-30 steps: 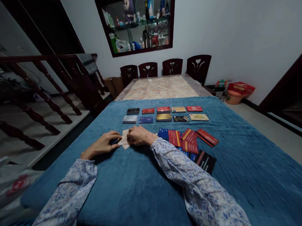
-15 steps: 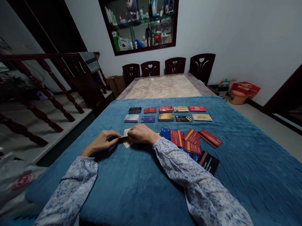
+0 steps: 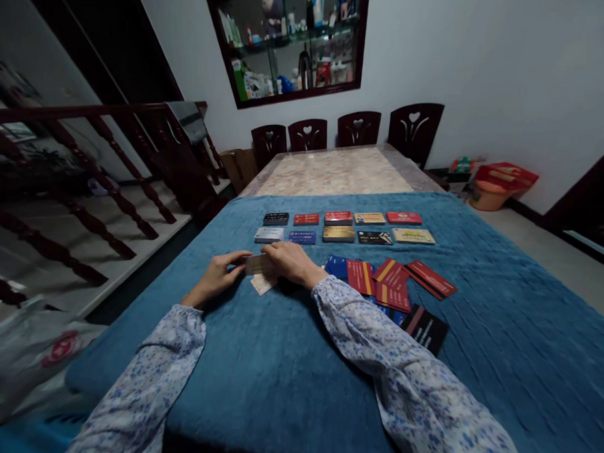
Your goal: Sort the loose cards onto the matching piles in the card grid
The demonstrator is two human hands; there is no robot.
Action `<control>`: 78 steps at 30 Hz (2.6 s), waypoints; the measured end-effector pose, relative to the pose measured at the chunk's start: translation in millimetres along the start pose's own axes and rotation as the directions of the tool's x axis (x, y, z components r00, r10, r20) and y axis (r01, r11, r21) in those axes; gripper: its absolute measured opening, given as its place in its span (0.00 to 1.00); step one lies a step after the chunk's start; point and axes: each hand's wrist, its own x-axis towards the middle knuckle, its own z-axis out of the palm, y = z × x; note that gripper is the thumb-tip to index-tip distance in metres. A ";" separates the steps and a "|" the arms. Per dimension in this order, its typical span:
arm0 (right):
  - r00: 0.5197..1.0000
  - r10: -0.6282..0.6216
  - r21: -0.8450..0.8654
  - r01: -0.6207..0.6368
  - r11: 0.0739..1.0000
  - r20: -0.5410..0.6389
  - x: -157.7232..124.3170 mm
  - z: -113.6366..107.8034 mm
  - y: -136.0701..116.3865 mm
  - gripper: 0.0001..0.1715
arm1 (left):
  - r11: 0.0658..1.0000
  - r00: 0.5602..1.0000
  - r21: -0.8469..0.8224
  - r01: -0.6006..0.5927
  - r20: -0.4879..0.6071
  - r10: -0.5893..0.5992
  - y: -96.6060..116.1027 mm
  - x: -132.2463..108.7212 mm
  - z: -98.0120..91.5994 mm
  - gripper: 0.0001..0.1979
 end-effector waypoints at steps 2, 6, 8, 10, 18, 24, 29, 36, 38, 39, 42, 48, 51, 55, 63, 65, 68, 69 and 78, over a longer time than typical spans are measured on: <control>1.000 0.024 0.005 -0.024 1.000 -0.007 0.6 2.6 -0.3 0.17 | 1.000 1.000 0.005 -0.019 -0.006 0.019 -0.8 0.5 2.4 0.19; 0.999 0.040 -0.025 -0.040 0.999 0.018 -0.5 3.5 -3.8 0.17 | 0.998 0.999 0.035 -0.050 0.004 0.050 -1.6 0.9 4.8 0.18; 0.999 0.035 -0.038 -0.034 0.999 0.025 -2.0 2.0 -6.7 0.18 | 0.998 0.999 0.051 -0.047 0.008 0.047 -2.0 0.8 5.9 0.18; 0.999 0.025 -0.043 -0.023 0.999 0.036 -3.4 0.1 -9.6 0.18 | 0.997 0.999 0.070 -0.032 0.003 0.032 -2.6 0.5 7.2 0.19; 0.997 -0.051 0.015 0.050 0.999 0.050 -1.1 6.9 -6.9 0.13 | 0.994 1.000 0.107 -0.005 0.016 0.003 -5.6 -0.2 9.6 0.21; 0.995 -0.074 0.035 0.072 0.997 0.060 1.3 9.6 -2.1 0.11 | 0.992 0.998 0.126 -0.014 0.058 0.006 -1.4 0.0 6.2 0.21; 0.994 -0.083 0.040 0.081 0.996 0.065 1.7 7.2 -0.8 0.09 | 0.991 0.995 0.127 -0.051 0.091 0.040 3.3 -0.5 1.0 0.23; 0.995 -0.087 -0.003 0.087 0.996 0.055 3.1 8.4 3.0 0.10 | 0.993 0.994 0.106 -0.050 0.103 0.039 0.8 -0.3 -1.0 0.23; 0.994 -0.093 -0.013 0.094 0.996 0.059 3.4 8.1 3.1 0.11 | 0.994 0.994 0.101 -0.051 0.105 0.041 -0.3 0.3 -1.0 0.23; 0.993 -0.097 -0.009 0.097 0.995 0.060 3.5 7.8 3.1 0.11 | 0.993 0.993 0.103 -0.052 0.108 0.041 -0.7 0.7 -0.9 0.23; 0.992 -0.108 0.016 0.107 0.994 0.061 3.9 6.9 3.2 0.10 | 0.991 0.992 0.118 -0.062 0.115 0.049 -1.2 1.5 0.1 0.23; 0.994 -0.077 0.025 0.075 0.997 0.083 3.7 3.1 3.5 0.10 | 0.981 0.989 0.162 -0.103 0.123 0.084 0.0 3.9 3.2 0.22; 0.993 -0.073 0.012 0.073 0.997 0.097 3.6 1.3 3.2 0.10 | 0.979 0.986 0.169 -0.118 0.139 0.095 1.4 6.8 4.1 0.21; 0.994 -0.041 0.011 0.040 0.999 0.098 3.9 -0.7 3.4 0.12 | 0.976 0.983 0.167 -0.137 0.147 0.112 3.6 10.9 4.2 0.20; 0.990 0.040 -0.013 -0.038 0.999 0.134 4.6 -9.8 8.0 0.16 | 0.979 0.977 0.143 -0.146 0.175 0.121 9.7 13.5 2.8 0.17; 0.987 0.058 -0.040 -0.052 0.998 0.152 3.7 -13.5 8.9 0.17 | 0.979 0.977 0.141 -0.145 0.174 0.120 11.8 13.9 2.9 0.17; 0.982 0.055 -0.058 -0.045 0.997 0.178 1.9 -19.5 9.1 0.18 | 0.980 0.977 0.137 -0.142 0.180 0.116 13.8 14.7 3.2 0.17; 0.982 0.048 -0.059 -0.038 0.998 0.183 1.3 -21.6 9.1 0.17 | 0.981 0.976 0.137 -0.140 0.185 0.113 14.0 15.1 3.2 0.18; 0.983 0.033 -0.091 -0.016 0.996 0.180 -4.8 -41.7 11.6 0.14 | 0.980 0.969 0.118 -0.159 0.209 0.131 18.5 24.4 2.9 0.18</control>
